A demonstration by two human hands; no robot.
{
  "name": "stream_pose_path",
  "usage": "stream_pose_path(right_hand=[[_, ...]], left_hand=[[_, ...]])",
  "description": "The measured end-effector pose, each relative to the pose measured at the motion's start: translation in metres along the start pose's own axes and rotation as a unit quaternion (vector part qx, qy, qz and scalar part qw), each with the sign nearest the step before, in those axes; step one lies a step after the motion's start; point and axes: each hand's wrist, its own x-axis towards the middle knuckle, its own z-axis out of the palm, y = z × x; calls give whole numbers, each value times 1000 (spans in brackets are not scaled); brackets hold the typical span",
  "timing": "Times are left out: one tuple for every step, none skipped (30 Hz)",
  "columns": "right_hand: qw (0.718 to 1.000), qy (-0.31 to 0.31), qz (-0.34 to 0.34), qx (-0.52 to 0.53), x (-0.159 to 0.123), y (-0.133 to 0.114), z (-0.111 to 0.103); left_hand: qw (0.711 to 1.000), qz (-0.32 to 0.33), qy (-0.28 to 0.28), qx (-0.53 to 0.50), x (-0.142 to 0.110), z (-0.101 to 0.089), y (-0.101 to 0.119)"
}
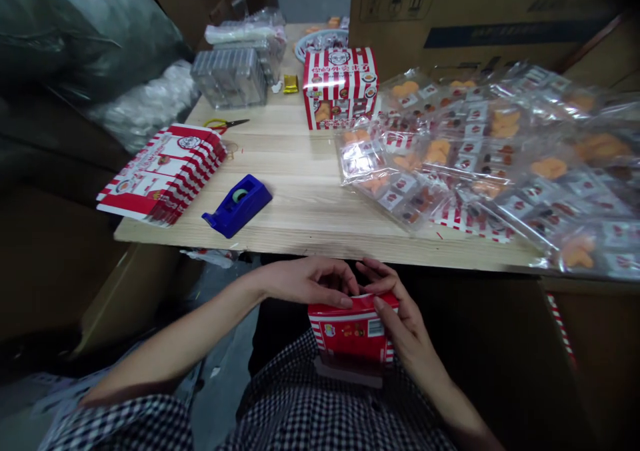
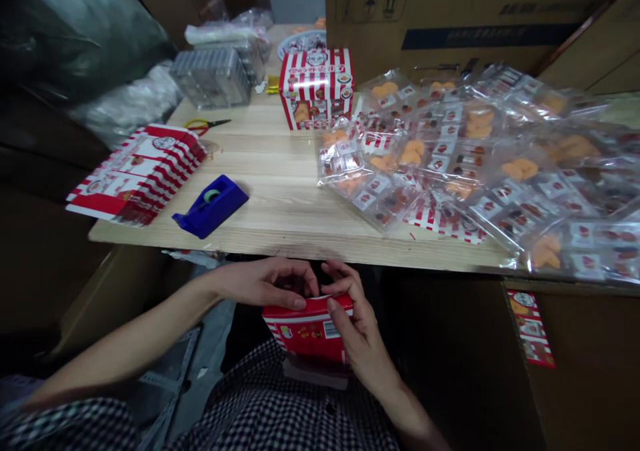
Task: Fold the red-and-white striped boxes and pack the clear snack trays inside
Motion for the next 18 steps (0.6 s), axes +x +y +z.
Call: stream_pose_path(right_hand=[[1000,-2,-1,-4,-1,-1,0],[1000,-5,-1,-7,-1,-2,0],[1000,-10,-3,-10,-2,-3,0],[1000,-18,-7,-15,-3,-4,0],[999,-28,-10,-21,-3,-5,0],[999,-38,-12,-30,-4,-6,1],[998,-46,-12,-39,-4,-6,1],[997,-52,-10,-47,-5,-6,2],[997,-57,-5,-52,-5,-6,3],[997,-59,0,-54,-6,-6,3],[997,-60,2,-51,-6,-5,3],[997,-62,3,-48,-6,-5,3],[997,-65,3,-46,-6,-5,3],[997,-67,2,-46,-6,-5,3],[996,-70,2,-47,-6,-4,2],[996,-75,2,-50,-6,-4,1],[995,-80,3,-53,-5,-4,1],[995,-84,4,-55,-5,-4,0]], left_hand=[[1000,-16,-19,-11,3,-2,-1],[999,-30,-37,-23,6,-4,-2],[997,-40,-53,-32,8,-6,-3],[996,-45,-64,-38,11,-8,-4],[995,-51,-72,-38,13,-9,-6],[995,-54,-75,-38,15,-10,-7],[995,-59,-76,-41,16,-10,-7],[993,-66,-79,-49,17,-9,-8],[991,-77,-84,-64,17,-8,-9],[988,-90,-84,-88,17,-5,-10],[984,-102,-77,-120,16,-2,-11],[979,-113,-61,-156,15,1,-13],[973,-124,-41,-191,13,5,-16],[965,-135,-19,-225,12,10,-18],[955,-146,0,-256,11,14,-21],[946,-158,16,-282,10,19,-23],[938,-167,30,-303,9,23,-25],[931,-172,45,-319,8,27,-28]])
